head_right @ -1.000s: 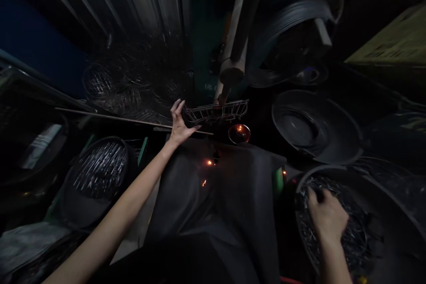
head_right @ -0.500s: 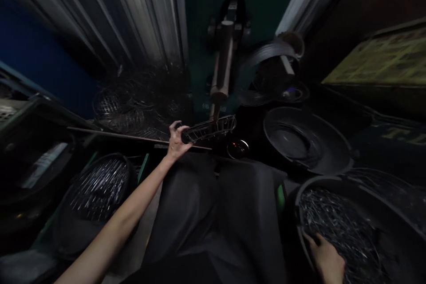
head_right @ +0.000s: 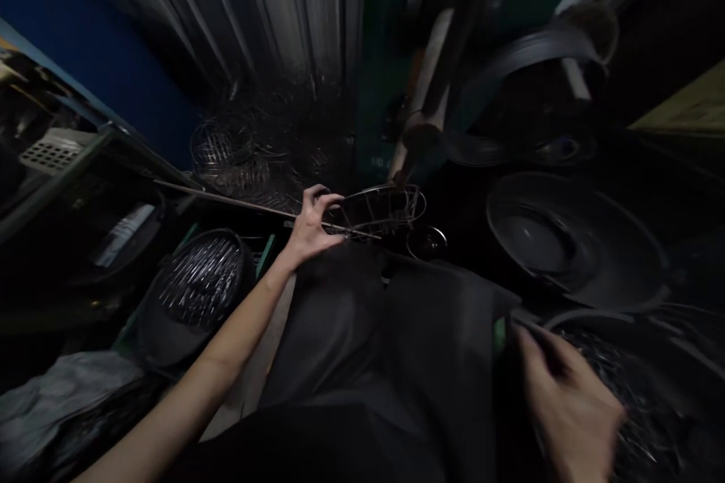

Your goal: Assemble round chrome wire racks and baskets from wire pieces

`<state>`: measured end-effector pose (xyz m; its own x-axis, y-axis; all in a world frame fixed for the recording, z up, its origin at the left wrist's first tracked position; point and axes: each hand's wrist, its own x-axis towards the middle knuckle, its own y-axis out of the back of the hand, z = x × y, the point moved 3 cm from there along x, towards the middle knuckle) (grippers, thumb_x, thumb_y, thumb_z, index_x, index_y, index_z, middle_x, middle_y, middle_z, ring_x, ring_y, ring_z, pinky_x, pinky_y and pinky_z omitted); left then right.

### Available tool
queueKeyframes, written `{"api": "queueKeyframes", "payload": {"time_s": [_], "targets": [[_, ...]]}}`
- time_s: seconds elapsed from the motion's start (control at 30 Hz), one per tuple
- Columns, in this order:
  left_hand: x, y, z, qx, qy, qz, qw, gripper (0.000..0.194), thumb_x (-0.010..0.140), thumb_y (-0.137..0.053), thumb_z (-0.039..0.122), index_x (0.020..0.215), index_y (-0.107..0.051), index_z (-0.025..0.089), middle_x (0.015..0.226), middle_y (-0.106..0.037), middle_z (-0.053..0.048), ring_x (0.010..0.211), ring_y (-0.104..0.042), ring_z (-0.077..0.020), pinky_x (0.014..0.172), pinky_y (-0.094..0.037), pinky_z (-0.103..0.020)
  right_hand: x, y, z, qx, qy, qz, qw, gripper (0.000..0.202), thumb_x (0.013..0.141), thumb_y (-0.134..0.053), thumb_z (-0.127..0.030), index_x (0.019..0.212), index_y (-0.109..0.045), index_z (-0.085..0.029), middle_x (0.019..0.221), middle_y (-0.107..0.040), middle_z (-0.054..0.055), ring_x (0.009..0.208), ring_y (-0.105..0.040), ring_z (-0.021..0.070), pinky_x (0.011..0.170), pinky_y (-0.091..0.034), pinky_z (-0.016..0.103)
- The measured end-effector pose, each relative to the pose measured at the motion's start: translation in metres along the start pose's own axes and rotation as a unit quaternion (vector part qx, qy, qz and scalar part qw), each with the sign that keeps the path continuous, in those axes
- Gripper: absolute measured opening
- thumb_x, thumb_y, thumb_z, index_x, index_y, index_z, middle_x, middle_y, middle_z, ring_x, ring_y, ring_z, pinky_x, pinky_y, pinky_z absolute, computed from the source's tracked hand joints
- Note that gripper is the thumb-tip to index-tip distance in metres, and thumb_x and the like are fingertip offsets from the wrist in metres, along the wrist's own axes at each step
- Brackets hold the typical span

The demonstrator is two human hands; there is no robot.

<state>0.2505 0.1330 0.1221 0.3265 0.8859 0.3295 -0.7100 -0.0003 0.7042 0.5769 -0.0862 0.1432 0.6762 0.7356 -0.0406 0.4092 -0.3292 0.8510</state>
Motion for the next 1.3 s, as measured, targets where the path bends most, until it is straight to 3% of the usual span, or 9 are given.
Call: {"api": "queueKeyframes", "payload": {"time_s": [0.07, 0.13, 0.23, 0.33, 0.57, 0.77, 1.03, 1.3], "targets": [[0.001, 0.001, 0.001, 0.011, -0.037, -0.030, 0.999, 0.065, 0.063, -0.077, 0.024, 0.122, -0.051, 0.026, 0.135, -0.036, -0.010, 0.115, -0.057, -0.0253, 0.096, -0.052, -0.042, -0.007, -0.011, -0.057, 0.131, 0.083, -0.025, 0.988, 0.037, 0.074, -0.057, -0.062, 0.092, -0.070, -0.031, 0.092, -0.071, 0.008, 0.089, -0.066, 0.0292, 0.082, -0.052, 0.046], [-0.001, -0.003, 0.005, 0.051, -0.083, -0.068, 0.993, 0.063, 0.063, -0.078, 0.026, 0.121, -0.054, 0.025, 0.133, -0.041, -0.011, 0.124, -0.050, -0.0293, 0.107, -0.039, -0.054, -0.011, -0.023, -0.103, 0.204, 0.170, -0.077, 0.961, 0.034, 0.076, -0.061, -0.055, 0.088, -0.072, -0.026, 0.091, -0.072, 0.004, 0.085, -0.067, 0.0250, 0.081, -0.053, 0.041], [-0.007, -0.015, 0.018, 0.109, -0.122, -0.084, 0.983, 0.067, 0.063, -0.078, 0.033, 0.125, -0.053, 0.025, 0.134, -0.045, -0.013, 0.126, -0.047, -0.0312, 0.112, -0.020, -0.065, -0.007, -0.043, -0.138, 0.196, 0.204, -0.122, 0.951, 0.030, 0.077, -0.062, -0.049, 0.084, -0.071, -0.022, 0.083, -0.072, 0.003, 0.075, -0.066, 0.0203, 0.070, -0.052, 0.032], [-0.007, -0.024, 0.036, 0.145, -0.141, -0.058, 0.978, 0.070, 0.064, -0.078, 0.034, 0.129, -0.052, 0.026, 0.136, -0.046, -0.014, 0.124, -0.048, -0.0301, 0.113, -0.019, -0.061, 0.005, -0.061, -0.147, 0.163, 0.174, -0.125, 0.963, 0.028, 0.076, -0.059, -0.046, 0.077, -0.068, -0.020, 0.074, -0.069, 0.002, 0.065, -0.061, 0.0176, 0.061, -0.047, 0.029], [0.008, -0.030, 0.062, 0.177, -0.182, -0.022, 0.967, 0.065, 0.069, -0.071, 0.020, 0.130, -0.051, 0.028, 0.137, -0.049, -0.013, 0.127, -0.048, -0.0295, 0.112, -0.022, -0.056, 0.033, -0.081, -0.165, 0.148, 0.157, -0.047, 0.975, 0.026, 0.074, -0.052, -0.045, 0.071, -0.059, -0.020, 0.060, -0.060, 0.001, 0.050, -0.048, 0.0145, 0.056, -0.039, 0.028], [0.016, -0.035, 0.059, 0.187, -0.176, -0.003, 0.967, 0.063, 0.071, -0.070, 0.022, 0.130, -0.052, 0.026, 0.139, -0.049, -0.014, 0.129, -0.046, -0.0296, 0.109, -0.025, -0.051, 0.041, -0.089, -0.173, 0.161, 0.181, 0.002, 0.970, 0.029, 0.077, -0.048, -0.047, 0.074, -0.056, -0.020, 0.064, -0.060, 0.002, 0.052, -0.049, 0.0143, 0.059, -0.039, 0.028], [0.031, -0.039, 0.049, 0.191, -0.139, -0.022, 0.971, 0.063, 0.072, -0.071, 0.029, 0.132, -0.051, 0.028, 0.143, -0.045, -0.014, 0.133, -0.042, -0.0300, 0.102, -0.029, -0.046, 0.055, -0.100, -0.186, 0.153, 0.222, 0.043, 0.962, 0.025, 0.078, -0.048, -0.043, 0.073, -0.055, -0.020, 0.069, -0.061, 0.003, 0.056, -0.050, 0.0149, 0.061, -0.040, 0.029], [0.040, -0.040, 0.042, 0.171, -0.132, -0.016, 0.976, 0.065, 0.072, -0.072, 0.028, 0.133, -0.049, 0.026, 0.143, -0.044, -0.016, 0.132, -0.042, -0.0304, 0.096, -0.031, -0.044, 0.065, -0.105, -0.193, 0.138, 0.235, 0.039, 0.961, 0.024, 0.079, -0.047, -0.042, 0.077, -0.057, -0.020, 0.074, -0.064, 0.005, 0.059, -0.053, 0.0171, 0.062, -0.041, 0.030]]}}
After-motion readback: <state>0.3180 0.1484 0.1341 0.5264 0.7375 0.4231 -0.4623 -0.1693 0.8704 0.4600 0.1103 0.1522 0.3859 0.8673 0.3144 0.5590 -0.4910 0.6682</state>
